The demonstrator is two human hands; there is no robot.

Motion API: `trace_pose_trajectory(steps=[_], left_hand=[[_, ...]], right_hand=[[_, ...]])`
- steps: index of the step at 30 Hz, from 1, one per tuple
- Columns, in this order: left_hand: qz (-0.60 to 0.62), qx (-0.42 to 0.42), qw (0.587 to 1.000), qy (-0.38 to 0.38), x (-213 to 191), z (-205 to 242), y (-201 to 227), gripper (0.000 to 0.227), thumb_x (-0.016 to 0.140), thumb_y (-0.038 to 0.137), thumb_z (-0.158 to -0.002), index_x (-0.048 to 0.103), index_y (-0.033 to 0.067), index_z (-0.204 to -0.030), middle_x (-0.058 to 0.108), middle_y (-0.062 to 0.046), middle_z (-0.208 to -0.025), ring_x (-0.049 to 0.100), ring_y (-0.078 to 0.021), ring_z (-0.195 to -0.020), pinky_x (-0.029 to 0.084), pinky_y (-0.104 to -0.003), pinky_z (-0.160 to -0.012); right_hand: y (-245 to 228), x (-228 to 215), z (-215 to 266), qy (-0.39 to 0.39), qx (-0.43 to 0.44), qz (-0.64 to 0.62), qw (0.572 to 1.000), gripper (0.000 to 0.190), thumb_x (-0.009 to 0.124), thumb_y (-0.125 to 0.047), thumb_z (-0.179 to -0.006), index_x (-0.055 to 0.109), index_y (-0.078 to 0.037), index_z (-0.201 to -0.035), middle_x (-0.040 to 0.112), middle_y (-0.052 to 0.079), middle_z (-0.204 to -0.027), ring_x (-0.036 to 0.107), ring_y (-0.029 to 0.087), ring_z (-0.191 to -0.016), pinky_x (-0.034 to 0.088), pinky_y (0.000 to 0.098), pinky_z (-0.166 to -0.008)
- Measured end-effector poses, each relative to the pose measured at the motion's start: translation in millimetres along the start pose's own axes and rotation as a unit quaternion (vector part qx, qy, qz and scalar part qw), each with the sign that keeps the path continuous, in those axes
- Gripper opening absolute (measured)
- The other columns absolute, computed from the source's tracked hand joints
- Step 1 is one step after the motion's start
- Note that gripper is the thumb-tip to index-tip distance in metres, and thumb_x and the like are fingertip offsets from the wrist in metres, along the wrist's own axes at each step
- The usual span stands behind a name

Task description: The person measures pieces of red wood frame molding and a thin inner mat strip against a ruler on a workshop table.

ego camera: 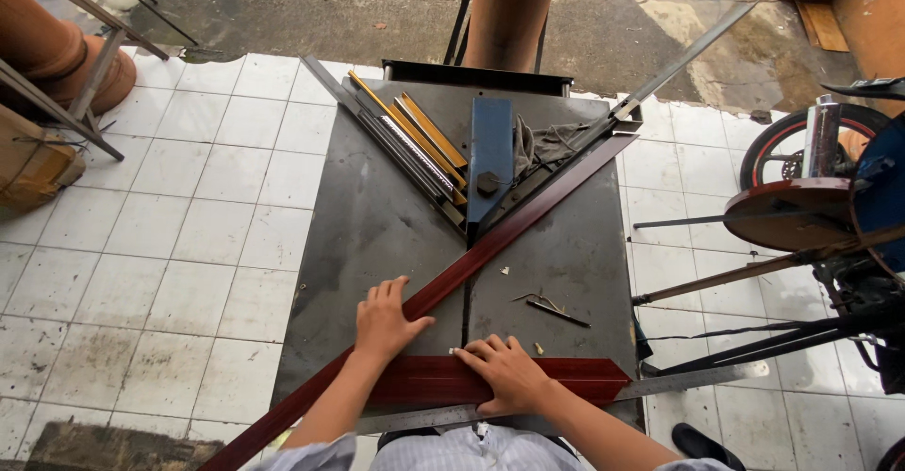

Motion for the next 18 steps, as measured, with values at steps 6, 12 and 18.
trace_pose_trajectory(steps=[6,12,18], left_hand=[[-0.004,-0.110,0.987,-0.119,-24.8,73.0,-82.6,0.077,0.086,0.058,-0.071,0.055,0.0286,-0.135,0.062,0.004,-0.132,0.057,-0.0228,-0.124,0.046,-0.053,-0.103],[0.077,-0.067,0.995,-0.019,-16.3,91.6,-86.1,0.040,0.088,0.040,-0.074,0.071,0.0258,-0.108,0.072,0.008,-0.105,0.069,-0.0156,-0.099,0.058,-0.040,-0.087],[0.106,-0.084,0.986,0.101,3.6,92.4,-100.8,0.045,0.087,0.035,-0.074,0.072,0.0218,-0.115,0.071,0.001,-0.115,0.063,-0.0303,-0.106,0.056,-0.046,-0.084]], right_hand=[[5.8,3.2,1.3,0.089,-0.006,-0.039,0.995,0.094,0.084,-0.039,-0.070,0.046,-0.012,-0.150,0.053,0.014,-0.139,0.051,0.035,-0.112,0.046,0.0508,-0.087],[9.2,3.1,17.6,0.058,0.005,-0.059,0.997,0.097,0.086,-0.038,-0.068,0.044,-0.012,-0.151,0.051,0.014,-0.139,0.049,0.033,-0.116,0.042,0.0490,-0.094],[35.3,9.5,53.5,0.011,-0.015,-0.091,0.996,0.089,0.084,-0.034,-0.073,0.045,-0.015,-0.151,0.051,0.012,-0.141,0.047,0.032,-0.123,0.039,0.0500,-0.099]])
Point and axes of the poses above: each hand's wrist, its own z-axis away from the middle knuckle, its own x-axis out of the palm, y = z × x, the point moved 6 cm from there along -z, towards the middle knuckle
